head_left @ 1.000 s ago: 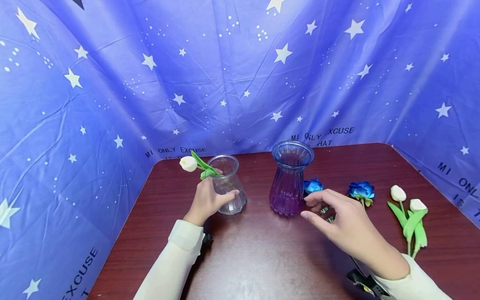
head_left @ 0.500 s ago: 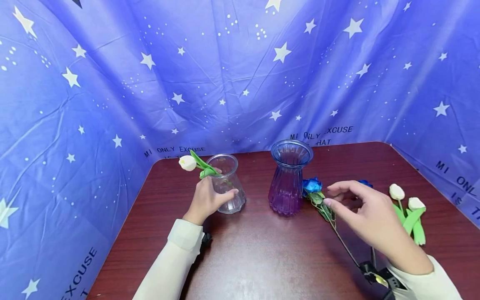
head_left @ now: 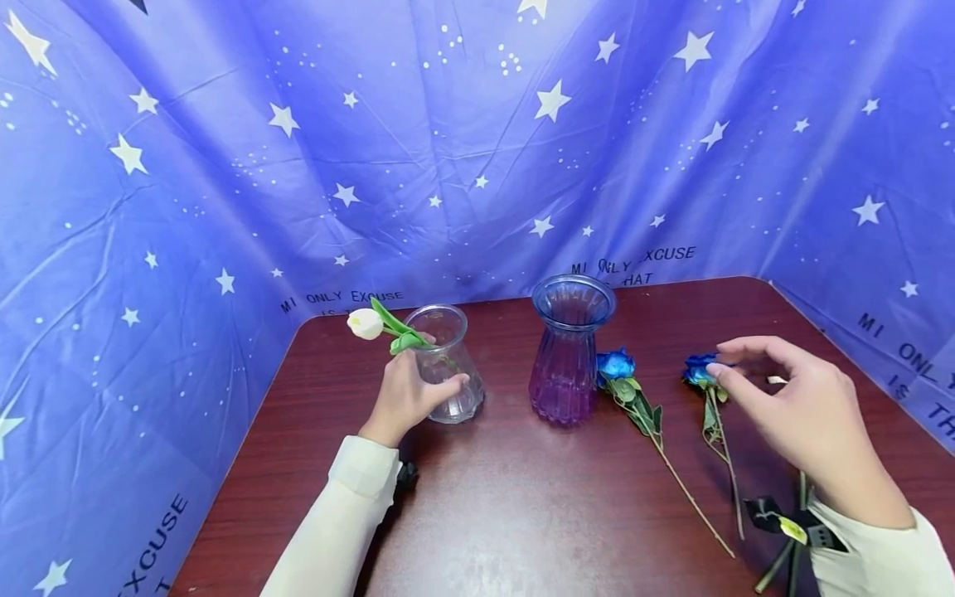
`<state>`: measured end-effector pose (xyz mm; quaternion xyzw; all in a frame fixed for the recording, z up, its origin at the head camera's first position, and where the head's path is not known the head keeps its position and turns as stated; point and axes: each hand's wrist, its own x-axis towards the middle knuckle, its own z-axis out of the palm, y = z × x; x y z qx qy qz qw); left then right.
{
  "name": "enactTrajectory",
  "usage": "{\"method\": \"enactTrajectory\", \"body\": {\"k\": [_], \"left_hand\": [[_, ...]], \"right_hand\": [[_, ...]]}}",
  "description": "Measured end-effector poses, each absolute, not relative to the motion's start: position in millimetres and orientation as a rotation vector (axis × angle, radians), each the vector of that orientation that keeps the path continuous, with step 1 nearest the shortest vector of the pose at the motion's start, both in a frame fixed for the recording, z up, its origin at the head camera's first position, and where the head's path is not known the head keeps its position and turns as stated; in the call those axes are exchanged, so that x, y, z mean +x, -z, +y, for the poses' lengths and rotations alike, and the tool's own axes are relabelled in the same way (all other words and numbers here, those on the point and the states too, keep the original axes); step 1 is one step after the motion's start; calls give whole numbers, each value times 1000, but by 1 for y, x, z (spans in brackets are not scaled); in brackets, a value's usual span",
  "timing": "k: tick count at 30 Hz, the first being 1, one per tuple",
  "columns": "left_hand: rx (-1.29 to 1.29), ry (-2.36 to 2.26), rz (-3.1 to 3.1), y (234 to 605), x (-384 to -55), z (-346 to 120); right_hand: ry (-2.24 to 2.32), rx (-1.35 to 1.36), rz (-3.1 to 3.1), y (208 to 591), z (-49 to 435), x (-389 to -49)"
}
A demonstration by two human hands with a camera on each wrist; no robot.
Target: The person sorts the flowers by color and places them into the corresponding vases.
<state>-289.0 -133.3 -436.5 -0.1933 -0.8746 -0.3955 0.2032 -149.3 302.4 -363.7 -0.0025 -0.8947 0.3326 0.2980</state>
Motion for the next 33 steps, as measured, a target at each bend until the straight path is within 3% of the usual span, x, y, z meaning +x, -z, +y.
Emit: {"method": "enactTrajectory", "body": {"k": [16, 27, 33], "left_hand": [[-556, 1098, -2432, 436, -288, -133], [-552, 1115, -2435, 436, -289, -133], [-543, 1128, -2448, 435, -289, -134]], "right_hand": [[-742, -302, -2481, 362, 352, -139], [-1166, -430, -2322, 374, 382, -134], [-1164, -498, -2340, 384, 397, -135]]}}
